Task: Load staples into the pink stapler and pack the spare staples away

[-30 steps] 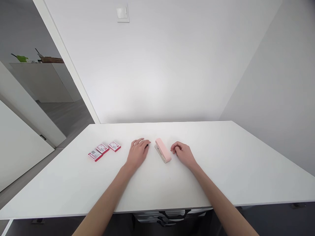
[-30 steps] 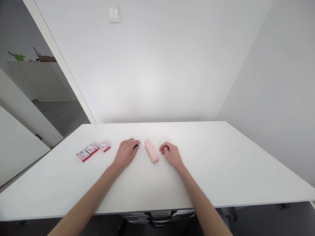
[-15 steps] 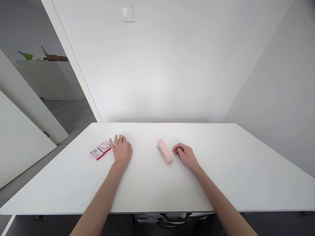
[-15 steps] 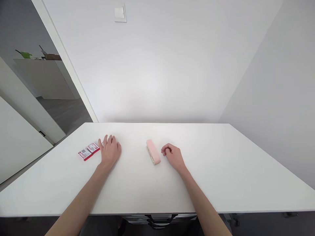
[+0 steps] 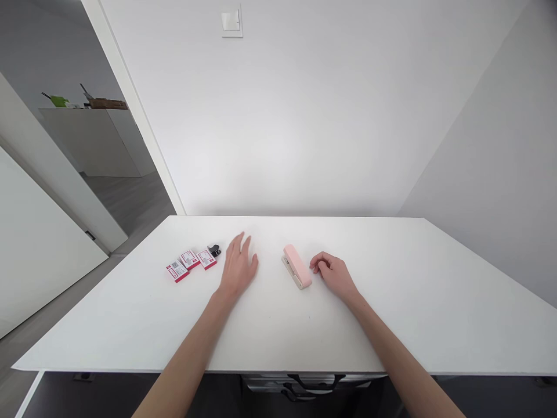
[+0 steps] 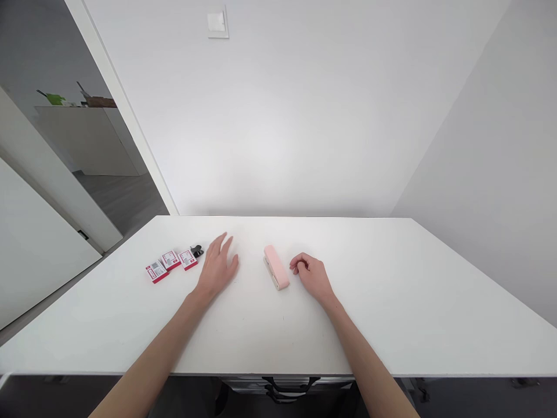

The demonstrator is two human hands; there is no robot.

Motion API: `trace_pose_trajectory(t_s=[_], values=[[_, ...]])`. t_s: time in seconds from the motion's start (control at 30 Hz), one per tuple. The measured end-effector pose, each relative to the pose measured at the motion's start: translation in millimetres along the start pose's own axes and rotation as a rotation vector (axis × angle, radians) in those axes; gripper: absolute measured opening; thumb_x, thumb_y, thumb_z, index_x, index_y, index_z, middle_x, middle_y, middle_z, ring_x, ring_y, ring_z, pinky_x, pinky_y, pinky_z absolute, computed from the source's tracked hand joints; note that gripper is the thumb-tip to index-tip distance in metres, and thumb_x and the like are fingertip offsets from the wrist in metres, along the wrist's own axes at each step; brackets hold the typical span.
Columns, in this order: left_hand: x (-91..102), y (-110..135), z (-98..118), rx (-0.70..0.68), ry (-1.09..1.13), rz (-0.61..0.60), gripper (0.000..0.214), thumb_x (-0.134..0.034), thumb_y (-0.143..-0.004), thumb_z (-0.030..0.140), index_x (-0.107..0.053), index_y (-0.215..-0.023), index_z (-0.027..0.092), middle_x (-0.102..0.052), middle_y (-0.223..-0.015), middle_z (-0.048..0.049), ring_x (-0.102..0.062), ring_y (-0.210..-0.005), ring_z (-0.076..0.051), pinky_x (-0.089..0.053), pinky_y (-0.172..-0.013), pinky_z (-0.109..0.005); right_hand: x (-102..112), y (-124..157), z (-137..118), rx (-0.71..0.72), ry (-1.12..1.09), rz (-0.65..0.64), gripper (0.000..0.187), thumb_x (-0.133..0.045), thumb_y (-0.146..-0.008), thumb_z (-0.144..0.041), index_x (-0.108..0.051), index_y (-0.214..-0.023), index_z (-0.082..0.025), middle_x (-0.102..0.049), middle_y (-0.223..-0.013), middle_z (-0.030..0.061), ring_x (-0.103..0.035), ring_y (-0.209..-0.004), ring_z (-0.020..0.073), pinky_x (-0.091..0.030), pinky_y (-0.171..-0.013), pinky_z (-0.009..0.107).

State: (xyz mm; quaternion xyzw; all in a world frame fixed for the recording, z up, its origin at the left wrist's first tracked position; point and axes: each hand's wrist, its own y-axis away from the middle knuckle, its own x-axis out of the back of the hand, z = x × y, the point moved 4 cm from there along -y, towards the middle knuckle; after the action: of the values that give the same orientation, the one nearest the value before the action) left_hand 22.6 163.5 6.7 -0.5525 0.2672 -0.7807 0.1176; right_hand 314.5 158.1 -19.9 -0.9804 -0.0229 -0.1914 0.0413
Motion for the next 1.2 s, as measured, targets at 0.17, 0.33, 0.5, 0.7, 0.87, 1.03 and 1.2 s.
trace_pose_trajectory(t_s=[0.17,0.33,0.5,0.7,0.87,1.03,1.2], values=[[-5.2,10,29,-0.214,0.175,-0.211,0.050,-0.047,-0.100,0.027,-0.046,-0.150,0.023,-0.057,-0.152,-0.0091,-0.045,-0.147,-0.027,-0.039,-0.123,-0.052,0,0,2,-0.001,0.003,0.001,0.026,-0.044,-0.081,-0.022,-0.069,-0.083,-0.026,-0.070,-0.080,0.0007,-0.061,-0.078,0.0198,-0.041,-0.066,0.030],[-2.5,15,37,-0.216,0.236,-0.314,0.053,-0.049,-0.102,0.037,-0.043,-0.153,0.024,-0.057,-0.153,-0.0091,-0.049,-0.144,-0.029,-0.044,-0.118,-0.051,-1,3,-2,-0.003,0.030,-0.004,0.024,-0.045,-0.083,-0.022,-0.069,-0.083,-0.026,-0.070,-0.082,0.0002,-0.062,-0.079,0.0196,-0.042,-0.067,0.030],[-0.2,17,46,-0.310,0.276,-0.383,0.050,-0.045,-0.106,0.039,-0.044,-0.155,0.029,-0.055,-0.156,-0.0049,-0.049,-0.145,-0.027,-0.041,-0.120,-0.049,-4,10,-14,0.034,0.026,-0.021,0.017,-0.052,-0.090,-0.030,-0.068,-0.094,-0.027,-0.073,-0.095,0.0008,-0.062,-0.080,0.0193,-0.046,-0.071,0.032],[5.5,20,55,-0.363,0.303,-0.442,0.052,-0.043,-0.106,0.036,-0.043,-0.157,0.029,-0.058,-0.152,-0.0057,-0.047,-0.147,-0.027,-0.039,-0.121,-0.049,-11,23,-33,0.193,0.062,-0.167,0.033,-0.063,-0.093,-0.047,-0.066,-0.120,-0.028,-0.072,-0.116,0.0041,-0.064,-0.100,0.0225,-0.049,-0.087,0.037],[9.8,21,58,-0.359,0.321,-0.429,0.054,-0.047,-0.102,0.027,-0.045,-0.156,0.032,-0.064,-0.143,-0.0055,-0.050,-0.141,-0.027,-0.042,-0.117,-0.048,-12,27,-35,0.217,0.098,-0.199,0.045,-0.070,-0.087,-0.041,-0.062,-0.129,-0.029,-0.069,-0.126,0.0055,-0.064,-0.107,0.0248,-0.050,-0.091,0.040],[9.9,18,57,-0.352,0.301,-0.367,0.046,-0.046,-0.101,0.023,-0.055,-0.146,0.028,-0.070,-0.128,-0.0075,-0.054,-0.134,-0.026,-0.046,-0.110,-0.045,-11,24,-28,0.190,0.102,-0.165,0.048,-0.058,-0.084,-0.025,-0.061,-0.131,-0.030,-0.068,-0.127,0.0058,-0.064,-0.099,0.0247,-0.053,-0.078,0.038],[8.8,14,56,-0.262,0.284,-0.246,0.030,-0.042,-0.105,0.025,-0.066,-0.122,0.025,-0.073,-0.120,-0.0054,-0.062,-0.117,-0.025,-0.047,-0.101,-0.045,-12,22,-25,0.175,0.120,-0.141,0.047,-0.053,-0.078,-0.020,-0.064,-0.123,-0.029,-0.070,-0.120,0.0048,-0.064,-0.099,0.0262,-0.051,-0.076,0.038]])
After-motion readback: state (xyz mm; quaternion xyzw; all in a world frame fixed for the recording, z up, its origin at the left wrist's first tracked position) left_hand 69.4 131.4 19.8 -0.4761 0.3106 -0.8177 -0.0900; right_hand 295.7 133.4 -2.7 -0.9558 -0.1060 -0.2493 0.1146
